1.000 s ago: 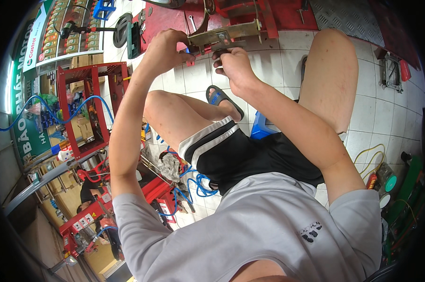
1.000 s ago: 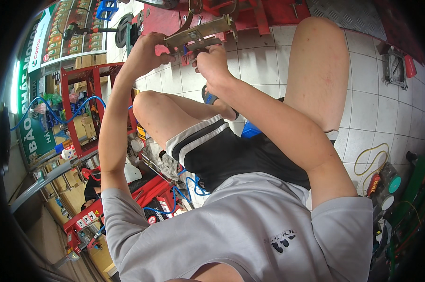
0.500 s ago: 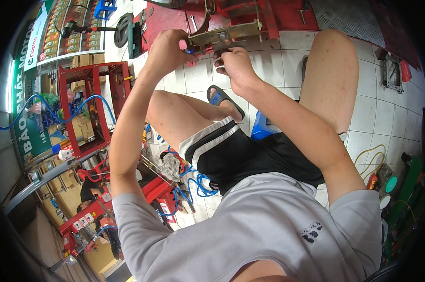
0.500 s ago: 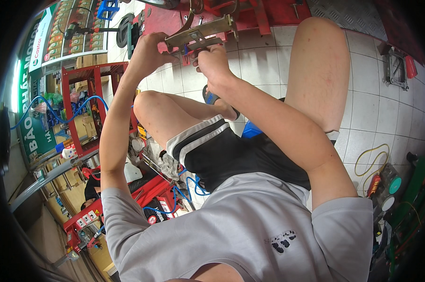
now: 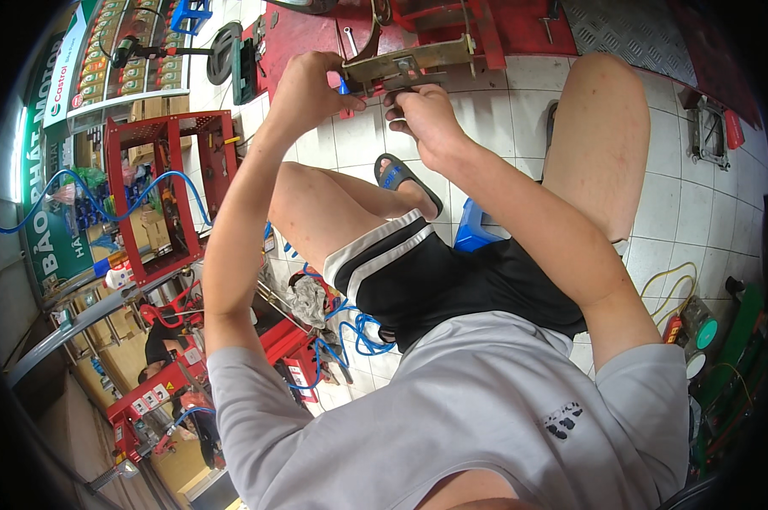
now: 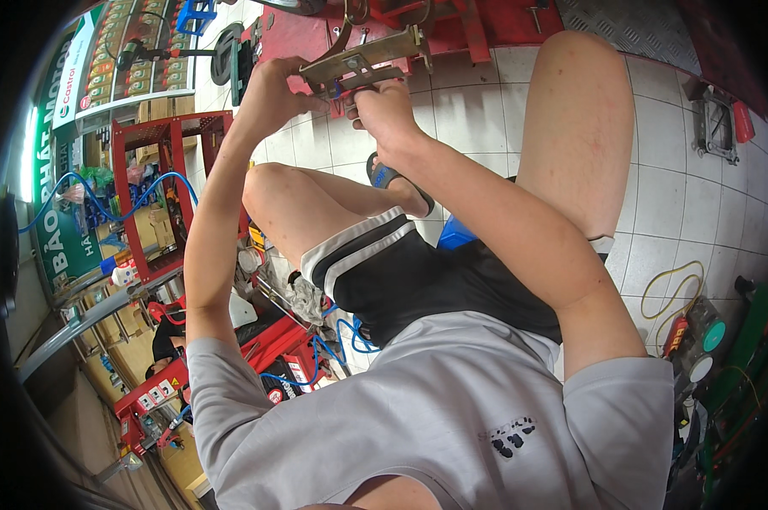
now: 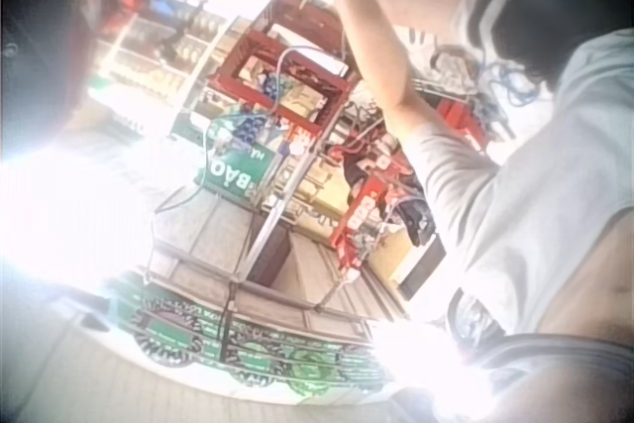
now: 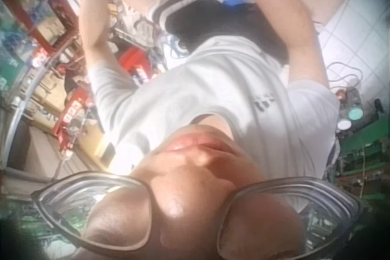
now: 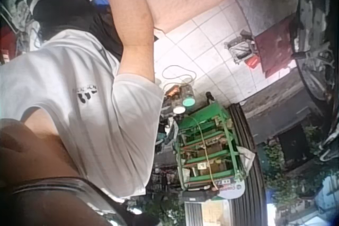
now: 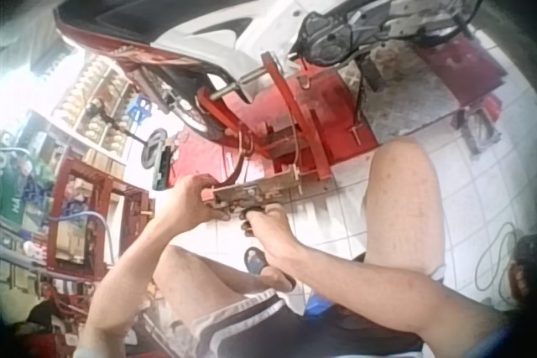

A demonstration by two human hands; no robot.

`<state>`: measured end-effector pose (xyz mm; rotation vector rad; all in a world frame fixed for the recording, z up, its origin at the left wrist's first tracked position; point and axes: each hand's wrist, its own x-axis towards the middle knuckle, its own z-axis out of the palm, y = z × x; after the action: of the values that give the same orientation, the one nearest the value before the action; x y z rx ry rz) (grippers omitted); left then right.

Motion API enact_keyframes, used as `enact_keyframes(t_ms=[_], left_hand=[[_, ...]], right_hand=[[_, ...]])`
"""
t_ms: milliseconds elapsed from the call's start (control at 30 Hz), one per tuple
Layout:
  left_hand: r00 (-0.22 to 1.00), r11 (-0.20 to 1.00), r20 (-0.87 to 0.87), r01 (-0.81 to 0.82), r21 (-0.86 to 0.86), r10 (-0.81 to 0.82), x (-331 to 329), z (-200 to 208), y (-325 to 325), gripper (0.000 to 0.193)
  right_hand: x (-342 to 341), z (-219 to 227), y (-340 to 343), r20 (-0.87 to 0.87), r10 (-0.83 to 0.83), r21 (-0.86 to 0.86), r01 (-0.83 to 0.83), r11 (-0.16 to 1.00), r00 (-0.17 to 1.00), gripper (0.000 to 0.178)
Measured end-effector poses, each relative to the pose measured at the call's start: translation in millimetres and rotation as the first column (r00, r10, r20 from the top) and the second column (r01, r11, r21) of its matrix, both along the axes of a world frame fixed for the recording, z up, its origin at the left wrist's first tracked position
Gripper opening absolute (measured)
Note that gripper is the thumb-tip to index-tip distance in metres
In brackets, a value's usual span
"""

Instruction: The person sits on a low stool and assembles a metal mechanical component, likely a brake assembly. They insert a long metal rod into the assembly and manipulate small metal parts, such as washers or nuts, with their hands to secure the components together.

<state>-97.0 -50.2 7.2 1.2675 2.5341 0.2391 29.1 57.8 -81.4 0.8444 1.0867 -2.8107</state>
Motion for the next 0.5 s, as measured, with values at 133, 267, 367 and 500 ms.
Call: enact_keyframes(t_ms=[133,267,367,500], left_hand=[[0.924,0.982,0.383,-0.083,0.17,0.012,-10.2,-3.7,-14.4,0.036],[0.578,0.857,0.727,-0.514,-0.027,0.37,-3.9,-12.1,-35.1,0.058],[0.508,0.865,0.823,-0.5,0.042,0.254,-10.4,-34.5,-56.2,0.051],[0.795,0.694,0.602,-0.391,0.604,-0.076,11.3,-48.4,-60.1,0.043]], right_hand=[[-3.3,-3.6,-1.6,-0.136,0.008,0.177,0.017,0.984,0.991,0.012],[-6.5,-10.7,1.0,-0.215,0.015,0.364,0.066,0.929,0.976,0.016],[-7.9,-17.4,-0.4,-0.225,0.038,0.391,0.055,0.919,0.974,0.024],[-7.8,-23.7,7.0,-0.243,0.072,0.398,0.032,0.917,0.967,0.025]])
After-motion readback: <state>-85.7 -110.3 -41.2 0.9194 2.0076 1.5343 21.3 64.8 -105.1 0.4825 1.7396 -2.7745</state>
